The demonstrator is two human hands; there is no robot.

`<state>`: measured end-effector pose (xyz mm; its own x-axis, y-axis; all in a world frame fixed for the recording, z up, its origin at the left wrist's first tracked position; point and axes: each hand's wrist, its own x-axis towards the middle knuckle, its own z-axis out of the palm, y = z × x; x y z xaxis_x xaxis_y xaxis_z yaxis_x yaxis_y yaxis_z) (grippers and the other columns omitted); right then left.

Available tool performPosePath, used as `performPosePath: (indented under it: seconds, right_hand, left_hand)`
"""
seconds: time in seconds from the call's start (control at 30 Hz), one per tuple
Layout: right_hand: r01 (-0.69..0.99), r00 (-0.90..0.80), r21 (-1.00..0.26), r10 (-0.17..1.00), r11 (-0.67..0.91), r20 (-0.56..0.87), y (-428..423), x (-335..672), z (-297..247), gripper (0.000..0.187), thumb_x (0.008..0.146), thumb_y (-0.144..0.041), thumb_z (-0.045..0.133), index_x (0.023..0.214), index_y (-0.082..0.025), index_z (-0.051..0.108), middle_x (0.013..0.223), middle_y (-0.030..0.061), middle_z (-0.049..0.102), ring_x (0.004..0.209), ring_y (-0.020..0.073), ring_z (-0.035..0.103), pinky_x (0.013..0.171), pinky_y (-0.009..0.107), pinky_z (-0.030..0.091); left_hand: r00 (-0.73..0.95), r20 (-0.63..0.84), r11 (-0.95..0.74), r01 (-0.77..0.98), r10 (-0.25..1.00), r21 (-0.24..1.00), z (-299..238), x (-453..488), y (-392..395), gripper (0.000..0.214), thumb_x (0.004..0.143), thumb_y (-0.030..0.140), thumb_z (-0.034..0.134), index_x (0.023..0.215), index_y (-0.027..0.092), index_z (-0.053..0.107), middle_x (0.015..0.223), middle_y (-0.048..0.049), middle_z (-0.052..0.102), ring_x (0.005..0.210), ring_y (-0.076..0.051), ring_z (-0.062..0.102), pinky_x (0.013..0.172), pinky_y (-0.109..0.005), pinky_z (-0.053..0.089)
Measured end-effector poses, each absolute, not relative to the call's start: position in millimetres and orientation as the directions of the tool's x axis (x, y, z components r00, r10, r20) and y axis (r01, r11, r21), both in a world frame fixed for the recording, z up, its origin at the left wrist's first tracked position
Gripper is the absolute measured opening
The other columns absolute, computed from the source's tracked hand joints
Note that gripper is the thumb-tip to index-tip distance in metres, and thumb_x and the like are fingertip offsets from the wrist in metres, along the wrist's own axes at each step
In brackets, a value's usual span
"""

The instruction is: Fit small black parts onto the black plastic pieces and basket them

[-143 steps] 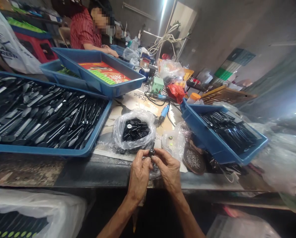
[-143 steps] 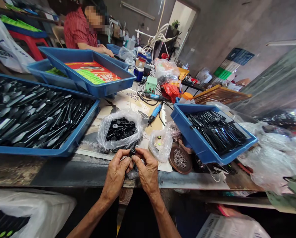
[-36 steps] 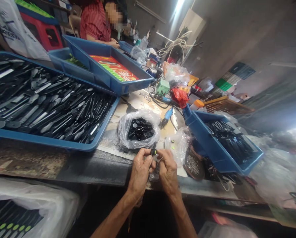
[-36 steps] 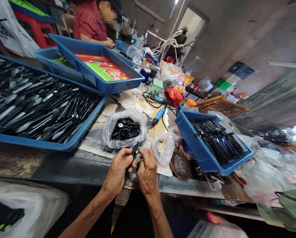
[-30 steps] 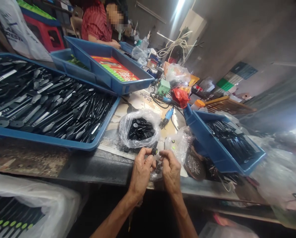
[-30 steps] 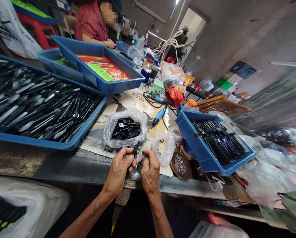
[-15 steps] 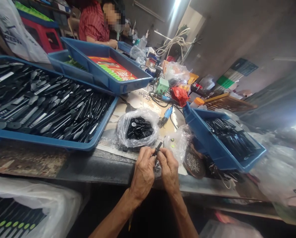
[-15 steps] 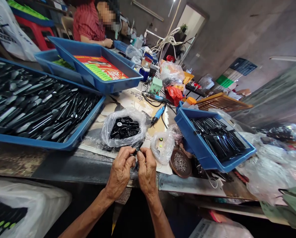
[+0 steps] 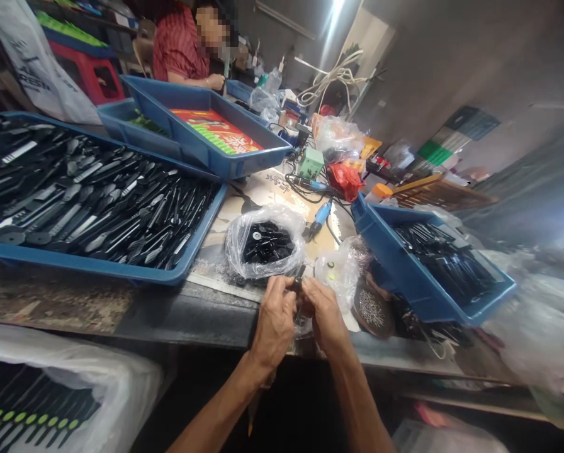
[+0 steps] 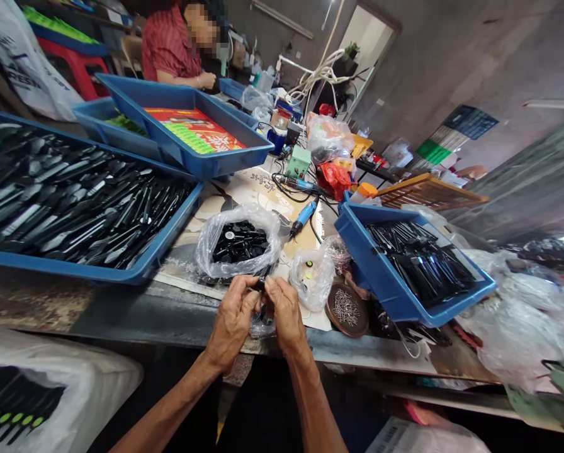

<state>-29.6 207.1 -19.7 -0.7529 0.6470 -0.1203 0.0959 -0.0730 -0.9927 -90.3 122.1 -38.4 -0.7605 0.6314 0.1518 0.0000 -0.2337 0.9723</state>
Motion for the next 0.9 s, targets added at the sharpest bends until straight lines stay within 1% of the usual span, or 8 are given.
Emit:
performPosePath:
  seconds: [0.07, 0.13, 0.2, 0.3, 0.4, 0.57, 0.73, 0.9]
  right_hand:
    - [0.097, -0.732, -0.995, 0.677, -0.012, -0.079, 206.5, -27.9, -17.0, 0.035, 0.083, -0.048, 0.05, 0.069, -0.016, 0.046, 0.06, -0.0031, 0.04, 0.051, 0.0076, 0.033, 0.046, 0.021, 0.024]
    - [0.104, -0.702, -0.993, 0.712, 0.05, -0.038, 201.6, -25.1, -14.8, 0.034, 0.084, -0.048, 0.048, 0.076, -0.016, 0.053, 0.061, -0.0024, 0.042, 0.051, 0.0079, 0.034, 0.046, 0.021, 0.025]
    - [0.106, -0.713, -0.992, 0.7, 0.068, -0.028, 191.6, -21.6, -12.8, 0.03, 0.085, -0.046, 0.049, 0.085, -0.016, 0.056, 0.065, -0.0013, 0.046, 0.053, 0.0082, 0.035, 0.046, 0.021, 0.026]
    - [0.087, -0.772, -0.996, 0.633, 0.003, -0.065, 171.1, -16.0, -10.3, 0.028, 0.085, -0.043, 0.051, 0.095, -0.019, 0.056, 0.071, 0.0003, 0.05, 0.054, 0.0087, 0.037, 0.047, 0.021, 0.027]
    - [0.09, -0.799, -0.995, 0.593, -0.049, -0.102, 151.6, -11.5, -10.5, 0.033, 0.085, -0.042, 0.051, 0.109, -0.02, 0.054, 0.07, -0.0002, 0.047, 0.054, 0.0097, 0.037, 0.047, 0.022, 0.029]
    - [0.033, -0.864, -0.999, 0.502, -0.002, -0.029, 128.4, -11.7, -18.6, 0.051, 0.082, -0.039, 0.056, 0.128, -0.019, 0.044, 0.062, -0.0044, 0.037, 0.052, 0.0086, 0.032, 0.047, 0.022, 0.027]
    - [-0.017, -0.899, -0.999, 0.438, 0.027, 0.027, 113.4, -11.6, -19.1, 0.047, 0.078, -0.034, 0.06, 0.12, -0.018, 0.047, 0.062, -0.0051, 0.038, 0.056, 0.0087, 0.036, 0.051, 0.022, 0.029]
    - [0.048, -0.963, -0.995, 0.268, 0.083, -0.024, 102.2, -6.4, -16.7, 0.041, 0.078, -0.033, 0.058, 0.114, -0.019, 0.045, 0.066, -0.0045, 0.04, 0.056, 0.0096, 0.037, 0.051, 0.022, 0.028]
  left_hand:
    - [-0.718, 0.024, -0.292, -0.253, 0.696, 0.922, -32.7, -92.5, 119.3, 0.012, 0.085, 0.022, 0.046, 0.095, 0.018, 0.051, 0.069, 0.0011, 0.049, 0.058, -0.01, 0.043, 0.056, -0.023, 0.035]
    - [-0.671, -0.016, -0.386, -0.446, 0.742, 0.807, -26.5, -96.0, 114.8, 0.013, 0.082, 0.021, 0.052, 0.094, 0.017, 0.05, 0.065, 0.0029, 0.048, 0.057, -0.009, 0.041, 0.052, -0.02, 0.032]
    - [-0.653, -0.021, -0.462, -0.557, 0.757, 0.69, -20.7, -99.6, 108.7, 0.015, 0.077, 0.017, 0.057, 0.09, 0.015, 0.05, 0.069, 0.0014, 0.052, 0.058, -0.007, 0.044, 0.052, -0.019, 0.033]
    - [-0.634, -0.072, -0.484, -0.654, 0.77, 0.582, -15.0, -102.5, 98.2, 0.017, 0.072, 0.015, 0.06, 0.087, 0.014, 0.052, 0.073, -0.0008, 0.055, 0.059, -0.008, 0.048, 0.054, -0.02, 0.037]
    - [-0.685, -0.13, -0.525, -0.653, 0.717, 0.546, -14.1, -101.0, 88.1, 0.019, 0.07, 0.013, 0.062, 0.086, 0.015, 0.053, 0.075, 0.0002, 0.056, 0.064, -0.009, 0.052, 0.059, -0.02, 0.041]
    - [-0.803, -0.103, -0.598, -0.515, 0.587, 0.614, -14.8, -94.9, 68.7, 0.016, 0.071, 0.011, 0.06, 0.085, 0.015, 0.054, 0.076, 0.001, 0.057, 0.071, -0.009, 0.054, 0.07, -0.021, 0.043]
    - [-0.838, -0.064, -0.575, -0.426, 0.543, 0.698, -8.3, -90.2, 30.8, 0.016, 0.074, 0.013, 0.06, 0.089, 0.016, 0.054, 0.081, -0.0006, 0.06, 0.076, -0.011, 0.057, 0.074, -0.023, 0.045]
    - [-0.828, -0.072, -0.483, -0.392, 0.555, 0.783, -10.1, -91.7, -22.0, 0.017, 0.073, 0.023, 0.065, 0.085, 0.016, 0.056, 0.082, -0.0022, 0.062, 0.074, -0.013, 0.06, 0.074, -0.026, 0.046]
